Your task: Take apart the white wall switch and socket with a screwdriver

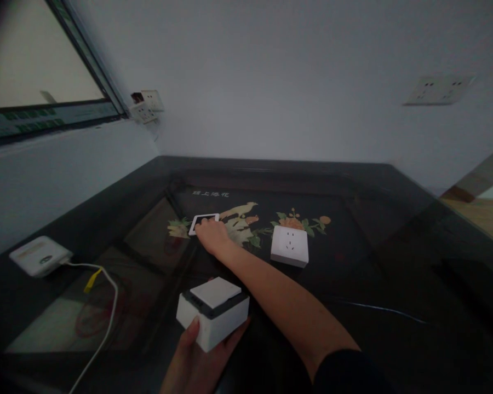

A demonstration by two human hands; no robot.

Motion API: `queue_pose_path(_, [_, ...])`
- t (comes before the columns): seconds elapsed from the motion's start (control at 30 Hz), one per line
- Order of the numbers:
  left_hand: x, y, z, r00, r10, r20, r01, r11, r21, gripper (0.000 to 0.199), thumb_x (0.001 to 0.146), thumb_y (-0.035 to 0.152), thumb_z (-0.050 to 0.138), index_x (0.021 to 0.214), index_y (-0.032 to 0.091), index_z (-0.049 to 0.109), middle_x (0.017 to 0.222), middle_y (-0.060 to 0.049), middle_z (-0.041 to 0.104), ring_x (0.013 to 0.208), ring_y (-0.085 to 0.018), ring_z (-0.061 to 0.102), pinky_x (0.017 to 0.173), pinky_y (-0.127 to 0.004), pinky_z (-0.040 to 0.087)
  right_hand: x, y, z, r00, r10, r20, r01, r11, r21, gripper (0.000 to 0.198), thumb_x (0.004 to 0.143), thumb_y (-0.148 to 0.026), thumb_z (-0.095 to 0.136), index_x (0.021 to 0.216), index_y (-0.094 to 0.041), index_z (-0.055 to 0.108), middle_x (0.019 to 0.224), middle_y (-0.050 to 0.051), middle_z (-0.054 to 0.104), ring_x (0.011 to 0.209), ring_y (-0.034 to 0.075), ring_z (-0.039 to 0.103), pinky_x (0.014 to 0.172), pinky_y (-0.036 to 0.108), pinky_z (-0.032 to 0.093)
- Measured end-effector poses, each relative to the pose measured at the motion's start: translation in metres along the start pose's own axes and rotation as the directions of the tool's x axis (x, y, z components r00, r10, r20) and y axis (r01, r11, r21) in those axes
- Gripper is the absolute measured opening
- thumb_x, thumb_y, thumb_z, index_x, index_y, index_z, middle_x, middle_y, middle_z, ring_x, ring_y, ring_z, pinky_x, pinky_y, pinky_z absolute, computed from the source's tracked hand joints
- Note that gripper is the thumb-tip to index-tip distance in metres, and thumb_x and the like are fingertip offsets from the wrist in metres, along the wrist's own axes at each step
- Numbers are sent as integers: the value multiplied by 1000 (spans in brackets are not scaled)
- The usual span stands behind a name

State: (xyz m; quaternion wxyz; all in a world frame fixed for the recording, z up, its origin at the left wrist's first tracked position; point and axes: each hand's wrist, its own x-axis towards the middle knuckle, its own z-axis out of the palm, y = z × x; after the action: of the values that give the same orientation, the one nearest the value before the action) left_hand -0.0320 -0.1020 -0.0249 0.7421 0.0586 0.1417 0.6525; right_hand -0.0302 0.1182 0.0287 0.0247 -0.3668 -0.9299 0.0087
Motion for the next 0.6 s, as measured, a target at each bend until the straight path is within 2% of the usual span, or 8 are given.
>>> queue_pose_path(0.23, [0,-1,1,999,19,32,-17,999,-45,62,93,26,62,148,40,38,137,-5,64,129,-30,58,112,-54,44,-25,7,0,1000,-19,19,18,999,37,36,94,-35,61,125,-17,58,125,9,62,105,23,64,87,45,56])
queue_pose_path(0.4, [1,0,5,1000,0,6,0,1000,-6,63,92,25,63,147,43,39,133,-3,67,128,-28,59,111,-56,44,-41,10,-7,999,-47,-13,48,993,112,35,94,-35,61,125,-17,58,125,9,62,105,23,64,87,45,56])
queue_pose_path(0.47, [1,0,7,1000,13,-12,-13,1000,9,61,92,27,62,148,39,39,135,-5,65,128,-29,59,111,-55,45,-42,10,-13,998,-14,-62,23,988,152,35,94,-35,61,125,-18,58,126,9,62,105,23,64,87,45,56])
queue_pose_path(0.6, [1,0,8,999,5,-49,-3,999,32,67,90,27,66,149,38,37,137,-7,64,128,-31,58,110,-56,45,-33,16,-17,984,134,-119,-103,965,240,36,95,-35,61,126,-18,58,126,9,62,105,23,64,87,45,56])
